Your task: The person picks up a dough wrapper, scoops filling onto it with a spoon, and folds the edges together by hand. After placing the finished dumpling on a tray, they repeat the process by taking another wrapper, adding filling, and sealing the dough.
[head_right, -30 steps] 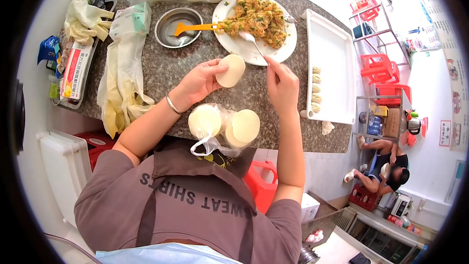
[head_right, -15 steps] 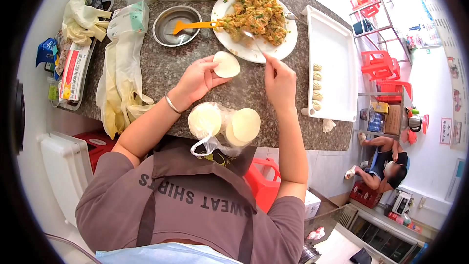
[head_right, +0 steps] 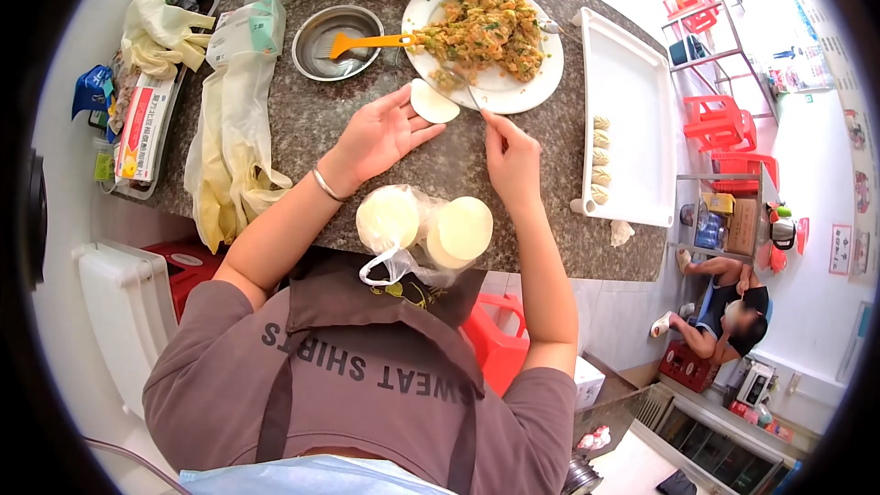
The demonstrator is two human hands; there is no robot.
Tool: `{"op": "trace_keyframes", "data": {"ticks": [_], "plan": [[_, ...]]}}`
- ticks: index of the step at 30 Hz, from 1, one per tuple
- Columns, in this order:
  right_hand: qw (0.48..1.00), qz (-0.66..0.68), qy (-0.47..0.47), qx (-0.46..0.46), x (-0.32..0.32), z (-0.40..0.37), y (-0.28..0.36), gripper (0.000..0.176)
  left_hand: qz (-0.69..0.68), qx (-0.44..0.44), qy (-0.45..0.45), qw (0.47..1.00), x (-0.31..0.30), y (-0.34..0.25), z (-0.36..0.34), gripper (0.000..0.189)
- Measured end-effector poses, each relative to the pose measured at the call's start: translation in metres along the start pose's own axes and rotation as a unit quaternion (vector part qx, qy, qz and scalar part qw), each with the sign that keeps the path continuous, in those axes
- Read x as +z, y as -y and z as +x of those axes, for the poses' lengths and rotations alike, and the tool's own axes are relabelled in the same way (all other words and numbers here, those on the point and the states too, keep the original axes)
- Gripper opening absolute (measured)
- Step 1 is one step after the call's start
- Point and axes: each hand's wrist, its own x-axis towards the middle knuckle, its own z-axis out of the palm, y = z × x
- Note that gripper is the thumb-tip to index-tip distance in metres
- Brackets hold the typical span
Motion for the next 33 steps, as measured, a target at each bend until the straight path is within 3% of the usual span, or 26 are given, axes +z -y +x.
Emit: {"op": "trace_keyframes", "data": {"ticks": [1, 7, 13, 22, 25, 27, 28, 32, 33], "plan": [[0.999, 0.022, 0.014, 0.044, -0.002, -0.004, 0.001, 0.025, -0.017, 0.002, 0.010, 1.000, 0.002, 0.000, 0.001, 0.041], [0.998, 0.055, 0.033, 0.000, -0.011, -0.024, 0.012, 0.027, -0.022, 0.026, 0.002, 0.999, 0.009, 0.001, 0.001, 0.044], [0.987, 0.119, -0.029, 0.103, -0.015, -0.010, -0.012, 0.026, 0.000, 0.017, -0.017, 1.000, 0.002, 0.002, 0.001, 0.042], [0.992, 0.109, 0.054, 0.028, -0.005, -0.026, 0.008, 0.026, -0.013, 0.027, -0.011, 0.999, 0.008, -0.002, 0.000, 0.040], [0.987, 0.152, 0.031, 0.035, -0.011, -0.027, 0.009, 0.027, 0.027, 0.031, -0.067, 0.997, 0.014, -0.005, -0.004, 0.040], [0.937, 0.307, 0.087, 0.142, -0.023, -0.027, 0.015, 0.028, 0.070, 0.031, -0.088, 0.993, 0.014, -0.008, -0.007, 0.041], [0.935, 0.292, 0.131, 0.154, -0.028, -0.026, 0.017, 0.029, 0.070, 0.029, -0.087, 0.993, 0.014, -0.008, -0.007, 0.041], [0.924, 0.318, 0.113, 0.181, -0.030, -0.024, 0.020, 0.029, 0.059, 0.026, -0.031, 0.997, 0.011, -0.008, -0.007, 0.041], [0.932, 0.316, 0.070, 0.165, -0.031, -0.021, 0.015, 0.028, 0.050, 0.029, -0.013, 0.998, 0.011, -0.010, -0.007, 0.040]]}}
